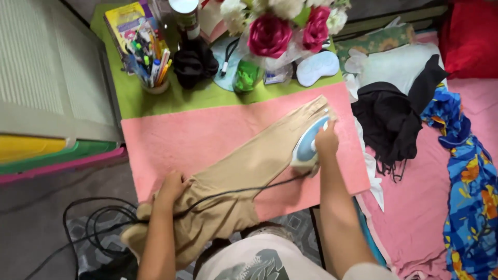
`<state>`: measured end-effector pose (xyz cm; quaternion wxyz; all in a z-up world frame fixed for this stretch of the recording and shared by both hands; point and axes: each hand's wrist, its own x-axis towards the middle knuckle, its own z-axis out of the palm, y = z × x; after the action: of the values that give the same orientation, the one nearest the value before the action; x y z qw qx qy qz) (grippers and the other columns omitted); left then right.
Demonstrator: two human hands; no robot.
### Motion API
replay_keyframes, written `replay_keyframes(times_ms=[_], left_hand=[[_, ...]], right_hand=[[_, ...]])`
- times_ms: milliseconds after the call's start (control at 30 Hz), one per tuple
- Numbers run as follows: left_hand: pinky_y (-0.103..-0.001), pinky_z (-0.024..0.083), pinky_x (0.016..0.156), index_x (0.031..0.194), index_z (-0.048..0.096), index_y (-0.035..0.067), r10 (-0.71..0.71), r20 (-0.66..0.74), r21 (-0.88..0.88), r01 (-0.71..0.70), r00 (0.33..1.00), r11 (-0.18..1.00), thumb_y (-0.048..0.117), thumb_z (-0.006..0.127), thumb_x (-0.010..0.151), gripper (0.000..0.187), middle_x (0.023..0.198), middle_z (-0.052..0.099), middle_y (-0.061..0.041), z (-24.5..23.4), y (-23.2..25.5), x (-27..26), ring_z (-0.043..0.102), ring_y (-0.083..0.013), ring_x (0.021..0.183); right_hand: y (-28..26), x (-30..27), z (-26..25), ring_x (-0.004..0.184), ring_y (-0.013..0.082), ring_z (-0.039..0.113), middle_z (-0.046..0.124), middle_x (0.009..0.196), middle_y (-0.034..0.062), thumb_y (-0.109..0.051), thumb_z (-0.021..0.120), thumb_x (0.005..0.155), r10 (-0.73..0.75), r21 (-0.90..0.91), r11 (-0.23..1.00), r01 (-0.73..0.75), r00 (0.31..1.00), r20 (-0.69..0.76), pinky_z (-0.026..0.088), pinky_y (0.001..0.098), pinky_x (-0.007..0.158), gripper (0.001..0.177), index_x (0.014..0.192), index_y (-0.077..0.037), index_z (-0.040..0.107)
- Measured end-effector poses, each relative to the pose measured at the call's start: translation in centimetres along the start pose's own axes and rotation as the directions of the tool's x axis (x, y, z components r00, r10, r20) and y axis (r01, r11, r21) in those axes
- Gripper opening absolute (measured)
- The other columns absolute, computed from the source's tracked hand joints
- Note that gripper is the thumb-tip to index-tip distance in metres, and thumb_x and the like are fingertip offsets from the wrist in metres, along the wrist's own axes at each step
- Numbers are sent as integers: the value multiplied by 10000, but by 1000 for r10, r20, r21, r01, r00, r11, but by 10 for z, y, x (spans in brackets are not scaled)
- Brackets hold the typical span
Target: Ironing a beige long-sleeved shirt on a flat surface.
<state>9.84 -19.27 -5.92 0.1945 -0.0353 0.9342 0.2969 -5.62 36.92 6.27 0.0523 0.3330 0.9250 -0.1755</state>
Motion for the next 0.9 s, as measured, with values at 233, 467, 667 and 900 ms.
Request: replay_keyframes(times_ms=[233,467,667,900], left_hand=[[-490,541,768,825,714,6,-34,28,37,33,999,999,271,847,756,305,881,692,-229,2,-3,-3,666,-404,838],[-458,520,786,762,684,22,-3,-14,14,3,1000,1000,224,865,709,276,868,660,-191,-18,13,-1,633,-370,869],[-454,510,764,748,640,16,24,-21,-9,-25,999,1000,175,864,704,279,852,629,-182,-33,32,-15,616,-363,834],[-455,504,761,763,607,12,-13,-40,-73,10,999,997,139,859,695,290,861,612,-175,-37,48,-23,601,-363,853]], right_hand=[[10,42,2,1145,488,622,669,1213,290,-363,581,1025,60,10,998,-61,998,36,474,562,984,520,1498,-231,411],[27,47,5,1156,482,624,671,1240,276,-314,573,1008,7,60,998,-8,1000,5,474,564,971,482,1454,-189,437],[16,62,-19,1175,486,623,668,1256,282,-315,580,1019,35,75,997,-36,999,16,485,551,984,480,1466,-189,455],[47,41,0,1136,498,611,651,1238,284,-281,602,947,10,73,997,-13,999,48,462,569,966,588,1500,-229,409]])
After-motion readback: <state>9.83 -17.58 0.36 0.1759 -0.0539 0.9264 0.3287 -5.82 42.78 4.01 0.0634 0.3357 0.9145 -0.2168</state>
